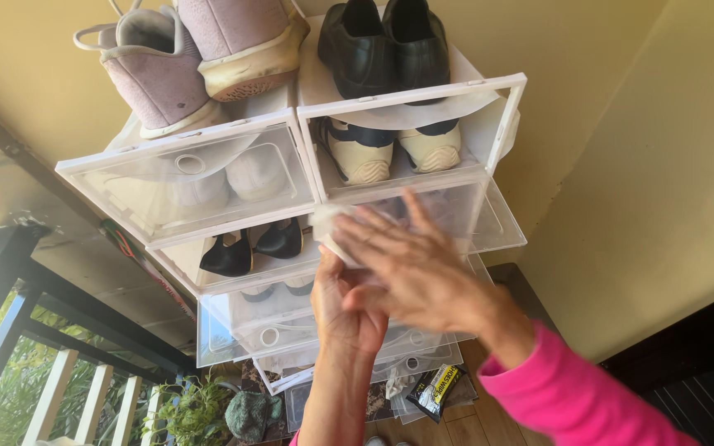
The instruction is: The person wipes the clear plastic doors of a stacked shoe storage unit with a white cloth. They open and close multiple compartments while cleaning the exterior surfaces of the storage unit.
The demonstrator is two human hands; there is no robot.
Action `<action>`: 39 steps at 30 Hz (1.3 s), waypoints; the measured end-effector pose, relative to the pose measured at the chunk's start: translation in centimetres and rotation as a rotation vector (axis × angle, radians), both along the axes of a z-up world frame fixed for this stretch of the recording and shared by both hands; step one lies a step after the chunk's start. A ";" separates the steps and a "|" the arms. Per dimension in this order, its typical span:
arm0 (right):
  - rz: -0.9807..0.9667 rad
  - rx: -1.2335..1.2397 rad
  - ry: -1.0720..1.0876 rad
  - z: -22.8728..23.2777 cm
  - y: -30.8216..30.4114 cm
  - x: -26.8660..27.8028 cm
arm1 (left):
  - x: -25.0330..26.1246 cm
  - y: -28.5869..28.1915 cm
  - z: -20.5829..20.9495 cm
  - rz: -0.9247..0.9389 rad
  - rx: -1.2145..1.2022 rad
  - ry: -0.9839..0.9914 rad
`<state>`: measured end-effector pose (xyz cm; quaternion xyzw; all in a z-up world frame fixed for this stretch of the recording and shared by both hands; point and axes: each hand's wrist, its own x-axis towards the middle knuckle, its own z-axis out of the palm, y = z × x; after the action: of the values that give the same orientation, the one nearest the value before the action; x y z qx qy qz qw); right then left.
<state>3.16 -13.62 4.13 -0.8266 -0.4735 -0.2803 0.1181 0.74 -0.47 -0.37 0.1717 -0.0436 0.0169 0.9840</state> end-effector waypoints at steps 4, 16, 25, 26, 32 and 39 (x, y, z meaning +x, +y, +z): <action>-0.228 -0.005 -0.031 1.3 -4.7 2.2 | -0.1 -0.5 0.8 0.013 0.011 -0.100; -0.268 0.018 0.157 1.7 2.4 3.2 | 0.5 -0.5 0.5 0.027 -0.085 -0.038; -0.033 -0.048 0.213 1.0 0.0 -0.3 | 0.1 -0.2 0.9 0.006 -0.027 0.049; -0.064 -0.072 0.204 1.2 -1.4 -0.2 | 0.0 -0.2 1.0 -0.001 -0.021 0.019; -0.384 -0.037 0.385 3.1 -3.5 2.8 | 0.3 -0.8 0.7 -0.052 -0.111 -0.274; -0.230 0.022 0.138 2.0 3.7 4.3 | -0.3 -1.5 1.7 0.015 -0.177 -0.137</action>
<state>7.45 -9.91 6.14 -0.8914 -0.3632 -0.2398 0.1265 0.39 -1.97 1.31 0.0830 -0.1076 0.0395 0.9899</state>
